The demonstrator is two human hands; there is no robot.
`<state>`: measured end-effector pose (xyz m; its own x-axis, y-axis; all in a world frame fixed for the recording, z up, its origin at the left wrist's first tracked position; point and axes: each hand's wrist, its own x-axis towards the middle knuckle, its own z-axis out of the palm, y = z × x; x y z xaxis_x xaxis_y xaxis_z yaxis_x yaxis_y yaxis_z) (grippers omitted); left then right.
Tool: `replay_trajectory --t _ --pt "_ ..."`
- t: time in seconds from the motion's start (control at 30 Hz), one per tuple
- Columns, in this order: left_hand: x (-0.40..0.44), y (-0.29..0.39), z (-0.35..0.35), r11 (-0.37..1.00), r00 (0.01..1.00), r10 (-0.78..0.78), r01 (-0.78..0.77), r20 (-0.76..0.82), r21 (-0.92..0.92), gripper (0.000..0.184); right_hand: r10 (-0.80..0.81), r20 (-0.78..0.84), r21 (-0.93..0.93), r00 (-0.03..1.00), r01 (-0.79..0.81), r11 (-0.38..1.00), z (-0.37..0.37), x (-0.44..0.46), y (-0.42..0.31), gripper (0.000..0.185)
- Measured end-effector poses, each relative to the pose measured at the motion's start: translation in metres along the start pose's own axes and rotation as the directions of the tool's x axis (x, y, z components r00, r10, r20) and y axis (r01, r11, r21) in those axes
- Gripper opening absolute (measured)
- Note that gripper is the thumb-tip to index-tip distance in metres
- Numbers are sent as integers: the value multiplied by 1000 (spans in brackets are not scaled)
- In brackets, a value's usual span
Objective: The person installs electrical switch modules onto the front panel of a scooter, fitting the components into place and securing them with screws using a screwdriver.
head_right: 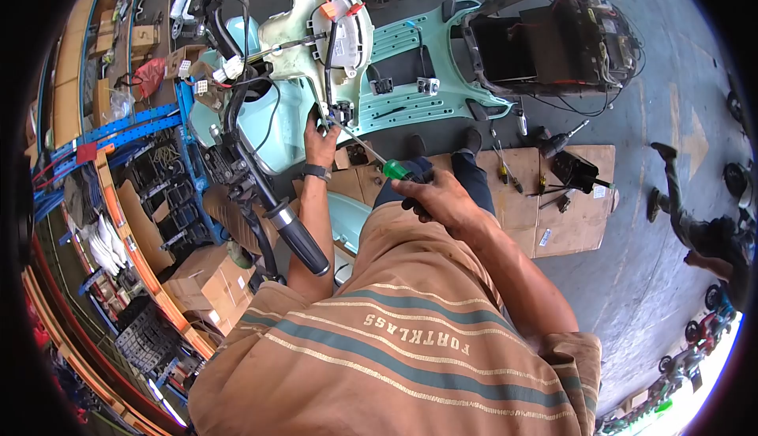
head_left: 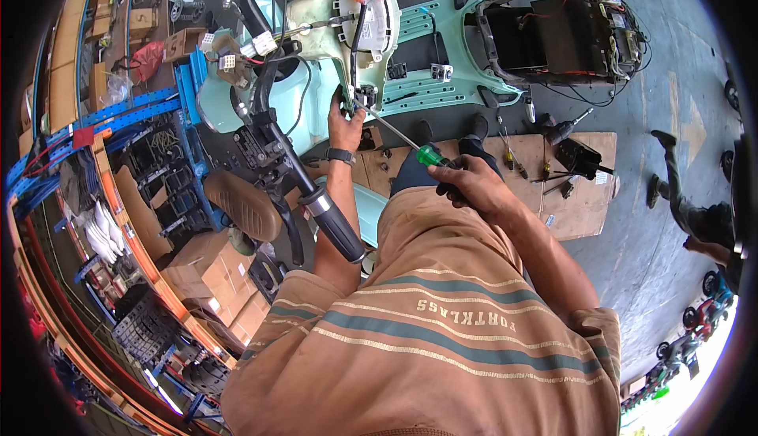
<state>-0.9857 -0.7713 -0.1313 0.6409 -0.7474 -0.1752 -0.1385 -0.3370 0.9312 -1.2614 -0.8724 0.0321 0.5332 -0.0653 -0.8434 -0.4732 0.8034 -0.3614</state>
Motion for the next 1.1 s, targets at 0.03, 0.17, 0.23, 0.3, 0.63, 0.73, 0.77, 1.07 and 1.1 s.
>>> replay_trajectory --t 0.03,0.17,0.23,0.3,0.63,0.73,0.77,1.07,1.1 --pt "-1 0 1 1000 1000 3 -3 -15 -1 69 -59 -77 -135 995 49 990 3 -2 0 44" --pt "0 -8 -4 999 999 23 -22 25 -42 71 174 381 510 908 -364 779 -17 20 16 50" --pt "-1 -9 -4 997 999 29 -26 38 -78 72 178 387 507 905 -371 778 -16 21 22 55" --pt "-2 -5 -3 993 999 13 -8 45 -120 73 51 -89 137 995 -38 990 2 8 12 50" --pt "-4 -12 -10 981 997 -47 58 63 -185 78 -21 -179 120 984 43 992 17 -6 9 42" --pt "-4 -6 -10 987 997 -34 44 67 -155 78 -239 -301 -119 923 213 970 31 -19 12 43" --pt "-4 -4 -9 986 998 -18 27 54 -163 79 -682 -266 -719 681 331 611 39 -25 11 43" --pt "-3 5 -11 988 998 -28 35 49 -149 78 20 -87 40 996 -17 999 12 -15 -3 57" --pt "-5 8 -11 990 998 -39 46 51 -133 77 21 -87 32 996 -19 999 16 -16 5 57"
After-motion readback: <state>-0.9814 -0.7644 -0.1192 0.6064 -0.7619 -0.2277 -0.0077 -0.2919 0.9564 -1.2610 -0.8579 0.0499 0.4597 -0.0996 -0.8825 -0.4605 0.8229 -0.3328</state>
